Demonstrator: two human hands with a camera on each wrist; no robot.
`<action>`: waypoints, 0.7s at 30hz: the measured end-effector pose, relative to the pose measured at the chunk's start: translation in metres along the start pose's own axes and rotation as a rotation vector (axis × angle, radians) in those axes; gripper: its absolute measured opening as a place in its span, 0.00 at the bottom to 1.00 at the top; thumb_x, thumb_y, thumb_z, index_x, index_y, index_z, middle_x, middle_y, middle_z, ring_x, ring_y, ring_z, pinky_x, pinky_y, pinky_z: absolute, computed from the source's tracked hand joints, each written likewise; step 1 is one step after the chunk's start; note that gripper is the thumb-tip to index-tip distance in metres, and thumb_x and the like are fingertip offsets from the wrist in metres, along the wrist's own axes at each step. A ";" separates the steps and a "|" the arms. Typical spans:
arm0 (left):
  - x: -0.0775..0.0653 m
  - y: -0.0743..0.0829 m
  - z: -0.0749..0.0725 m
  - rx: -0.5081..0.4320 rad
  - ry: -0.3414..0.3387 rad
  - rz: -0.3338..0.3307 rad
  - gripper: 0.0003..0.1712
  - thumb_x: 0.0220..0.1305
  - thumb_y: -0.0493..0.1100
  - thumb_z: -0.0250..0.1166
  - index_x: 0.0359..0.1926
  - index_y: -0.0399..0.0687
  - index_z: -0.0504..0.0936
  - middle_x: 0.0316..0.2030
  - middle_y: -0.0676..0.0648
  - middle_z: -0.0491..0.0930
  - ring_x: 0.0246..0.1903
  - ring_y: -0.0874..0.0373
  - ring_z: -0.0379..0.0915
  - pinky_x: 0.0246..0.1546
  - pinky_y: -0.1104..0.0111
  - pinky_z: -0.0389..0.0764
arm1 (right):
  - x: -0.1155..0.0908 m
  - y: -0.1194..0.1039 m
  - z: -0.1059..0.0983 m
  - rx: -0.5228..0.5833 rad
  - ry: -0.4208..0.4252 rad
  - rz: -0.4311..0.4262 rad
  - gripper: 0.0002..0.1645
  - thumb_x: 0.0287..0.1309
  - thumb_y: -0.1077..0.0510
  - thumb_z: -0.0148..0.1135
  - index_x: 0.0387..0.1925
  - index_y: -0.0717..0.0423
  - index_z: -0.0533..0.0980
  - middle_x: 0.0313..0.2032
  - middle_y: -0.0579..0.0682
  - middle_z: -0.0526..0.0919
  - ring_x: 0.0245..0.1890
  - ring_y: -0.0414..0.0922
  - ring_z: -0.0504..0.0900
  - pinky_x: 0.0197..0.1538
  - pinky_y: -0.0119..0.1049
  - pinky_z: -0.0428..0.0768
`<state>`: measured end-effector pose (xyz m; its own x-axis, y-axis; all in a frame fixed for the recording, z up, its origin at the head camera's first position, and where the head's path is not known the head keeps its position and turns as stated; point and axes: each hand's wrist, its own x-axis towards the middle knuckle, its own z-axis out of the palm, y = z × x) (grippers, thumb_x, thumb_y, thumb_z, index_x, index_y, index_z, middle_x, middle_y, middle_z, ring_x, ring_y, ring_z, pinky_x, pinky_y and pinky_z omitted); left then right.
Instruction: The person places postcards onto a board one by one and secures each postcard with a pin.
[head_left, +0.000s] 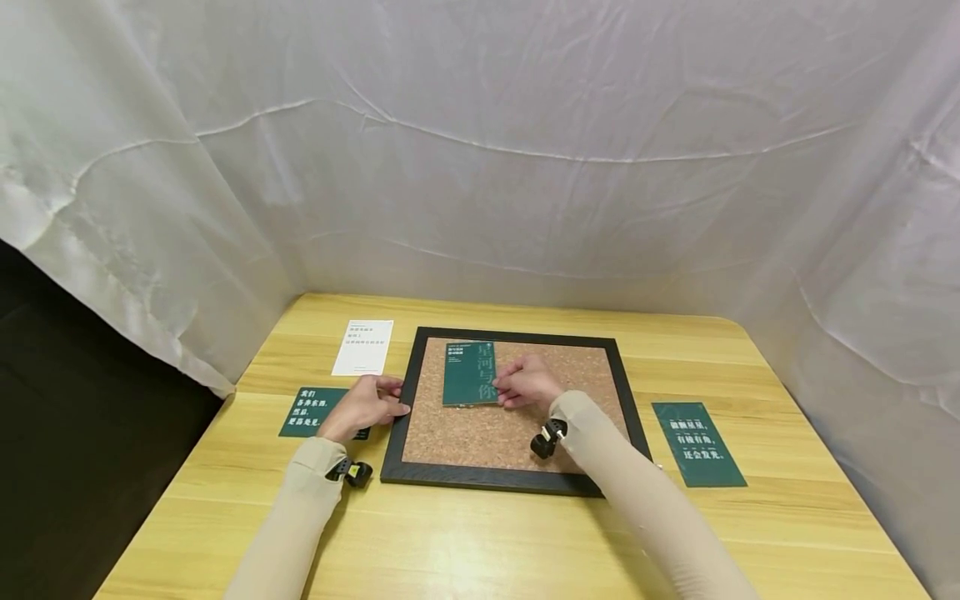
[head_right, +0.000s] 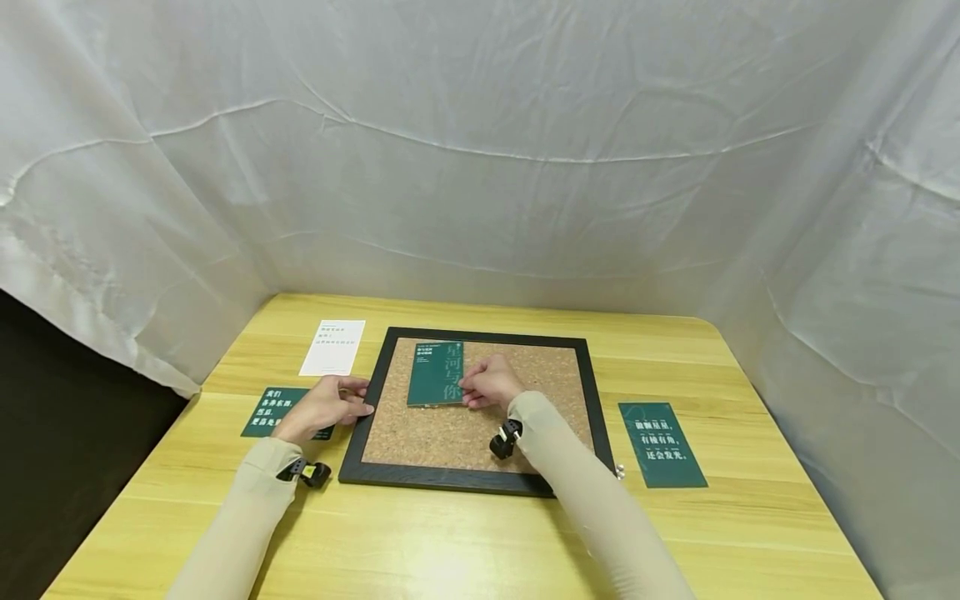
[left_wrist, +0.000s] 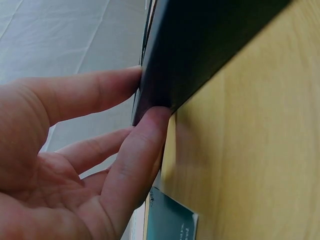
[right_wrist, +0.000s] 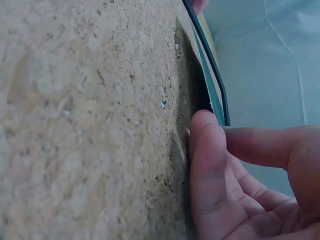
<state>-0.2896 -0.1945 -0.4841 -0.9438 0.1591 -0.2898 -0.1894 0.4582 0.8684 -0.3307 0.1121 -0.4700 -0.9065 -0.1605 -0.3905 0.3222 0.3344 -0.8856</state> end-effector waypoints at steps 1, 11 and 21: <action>0.000 0.000 0.000 0.000 -0.001 0.001 0.36 0.66 0.37 0.70 0.73 0.36 0.70 0.66 0.33 0.75 0.54 0.47 0.84 0.52 0.58 0.87 | 0.001 0.000 0.001 -0.004 0.001 0.002 0.09 0.67 0.67 0.65 0.45 0.68 0.78 0.25 0.53 0.85 0.19 0.40 0.83 0.26 0.31 0.85; -0.001 0.000 0.000 0.010 0.006 -0.001 0.36 0.66 0.37 0.70 0.72 0.36 0.71 0.65 0.33 0.75 0.55 0.48 0.83 0.52 0.59 0.87 | 0.005 -0.005 0.013 -0.028 -0.011 -0.018 0.08 0.65 0.68 0.66 0.45 0.69 0.80 0.24 0.53 0.85 0.18 0.39 0.81 0.25 0.30 0.83; 0.000 0.001 0.000 0.010 0.011 -0.011 0.35 0.66 0.37 0.70 0.72 0.36 0.71 0.64 0.34 0.76 0.53 0.49 0.83 0.51 0.60 0.87 | 0.005 -0.009 0.021 -0.064 -0.013 -0.062 0.05 0.64 0.69 0.66 0.38 0.71 0.82 0.21 0.52 0.84 0.16 0.38 0.80 0.23 0.28 0.82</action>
<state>-0.2896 -0.1938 -0.4837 -0.9446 0.1438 -0.2951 -0.1976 0.4687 0.8610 -0.3325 0.0887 -0.4695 -0.9203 -0.1946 -0.3394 0.2475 0.3823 -0.8903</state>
